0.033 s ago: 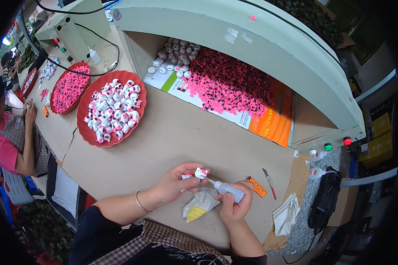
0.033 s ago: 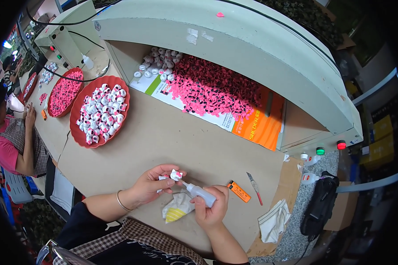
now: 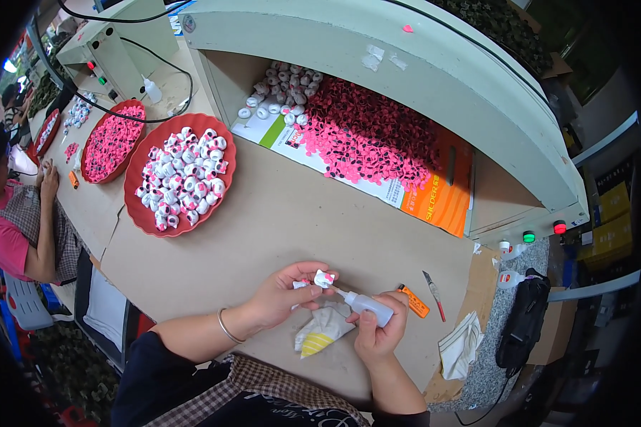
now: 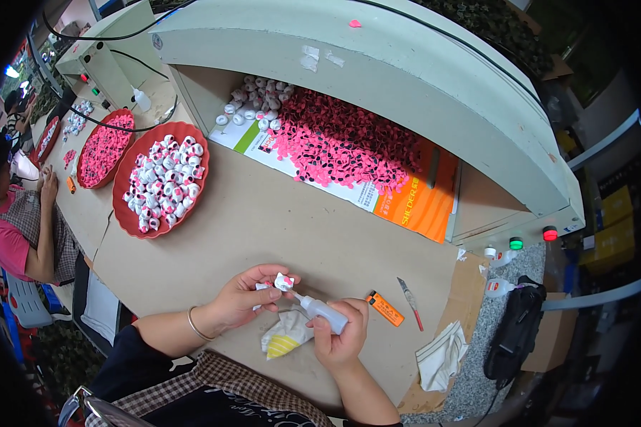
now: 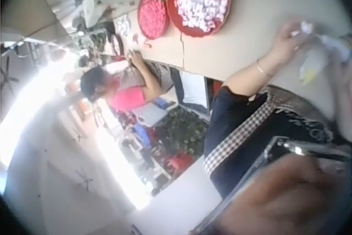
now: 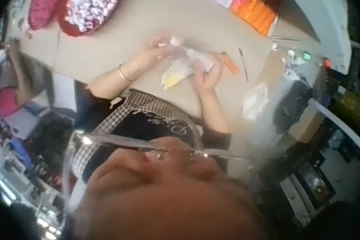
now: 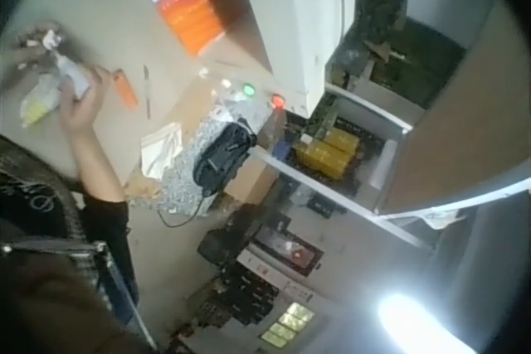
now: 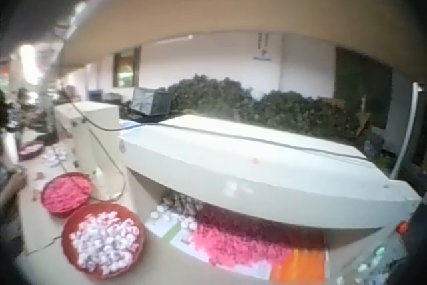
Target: The person applies glue from a bottle onto small plastic pieces, attaches decorative parts to them by hand, and joins the components together.
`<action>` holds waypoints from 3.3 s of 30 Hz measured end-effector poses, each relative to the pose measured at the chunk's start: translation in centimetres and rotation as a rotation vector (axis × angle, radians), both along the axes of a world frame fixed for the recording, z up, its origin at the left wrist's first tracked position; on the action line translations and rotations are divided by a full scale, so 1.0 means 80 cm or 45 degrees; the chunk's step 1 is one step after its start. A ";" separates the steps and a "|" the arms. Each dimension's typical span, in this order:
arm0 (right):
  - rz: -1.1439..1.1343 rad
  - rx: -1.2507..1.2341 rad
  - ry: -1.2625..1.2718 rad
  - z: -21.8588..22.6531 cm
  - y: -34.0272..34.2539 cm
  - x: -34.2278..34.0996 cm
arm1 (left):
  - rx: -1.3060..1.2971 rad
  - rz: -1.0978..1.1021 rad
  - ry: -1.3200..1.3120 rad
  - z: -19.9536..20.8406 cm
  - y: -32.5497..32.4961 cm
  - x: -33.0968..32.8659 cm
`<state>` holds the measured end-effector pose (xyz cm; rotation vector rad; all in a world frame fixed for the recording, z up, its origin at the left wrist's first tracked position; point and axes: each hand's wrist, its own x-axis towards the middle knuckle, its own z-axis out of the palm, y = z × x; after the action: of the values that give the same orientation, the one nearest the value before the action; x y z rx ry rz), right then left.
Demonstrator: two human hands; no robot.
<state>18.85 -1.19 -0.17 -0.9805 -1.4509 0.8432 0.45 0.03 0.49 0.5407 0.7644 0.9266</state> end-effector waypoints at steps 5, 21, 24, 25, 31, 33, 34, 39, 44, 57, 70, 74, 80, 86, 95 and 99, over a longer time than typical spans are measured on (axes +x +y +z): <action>-0.030 0.030 -0.061 -0.001 0.000 -0.001 | 0.017 0.008 -0.032 -0.001 0.000 -0.001; -0.090 0.066 -0.138 0.001 -0.002 0.002 | 0.026 0.040 0.030 -0.001 -0.002 0.001; -0.041 0.050 -0.032 0.002 -0.001 0.000 | 0.036 0.036 0.017 -0.001 -0.003 0.001; -0.039 0.057 -0.069 0.001 -0.001 0.002 | 0.037 0.036 0.012 -0.001 -0.003 0.002; -0.016 0.048 -0.070 0.002 -0.002 0.002 | 0.050 0.056 0.027 0.001 -0.004 0.001; 0.007 0.053 -0.074 0.003 -0.002 0.001 | 0.081 0.060 0.029 0.001 -0.004 0.002; 0.004 0.034 -0.025 0.003 -0.003 -0.001 | 0.084 0.063 0.039 0.001 -0.004 0.002; -0.007 0.013 -0.017 0.004 -0.002 -0.004 | 0.127 0.075 0.065 0.004 -0.005 0.004; 0.011 0.070 -0.142 0.001 0.000 -0.005 | 0.168 0.082 0.114 0.003 -0.006 0.006; -0.014 0.046 -0.096 0.007 -0.002 -0.002 | 0.250 0.090 0.279 -0.006 -0.007 0.005; -0.066 -0.563 0.291 0.063 0.046 0.028 | 0.163 0.064 0.207 0.008 -0.005 0.005; -0.206 -0.518 -0.186 0.038 0.125 0.037 | 0.099 0.088 0.181 0.008 -0.005 0.001; -0.424 0.009 -1.087 0.009 0.215 0.040 | 0.087 0.088 0.154 -0.001 -0.007 0.000; -0.213 -0.133 -1.345 0.014 0.215 0.038 | 0.094 0.096 0.137 -0.003 -0.008 -0.004; 0.018 -0.923 0.048 0.040 0.129 0.049 | 0.113 0.032 0.111 0.002 -0.007 -0.001; 0.203 -1.052 0.424 0.044 0.049 0.022 | 0.207 -0.076 0.068 0.005 -0.008 0.004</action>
<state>20.61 2.77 3.37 -1.2445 -0.8875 1.7074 0.77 -0.65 0.86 0.7299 0.7204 0.9266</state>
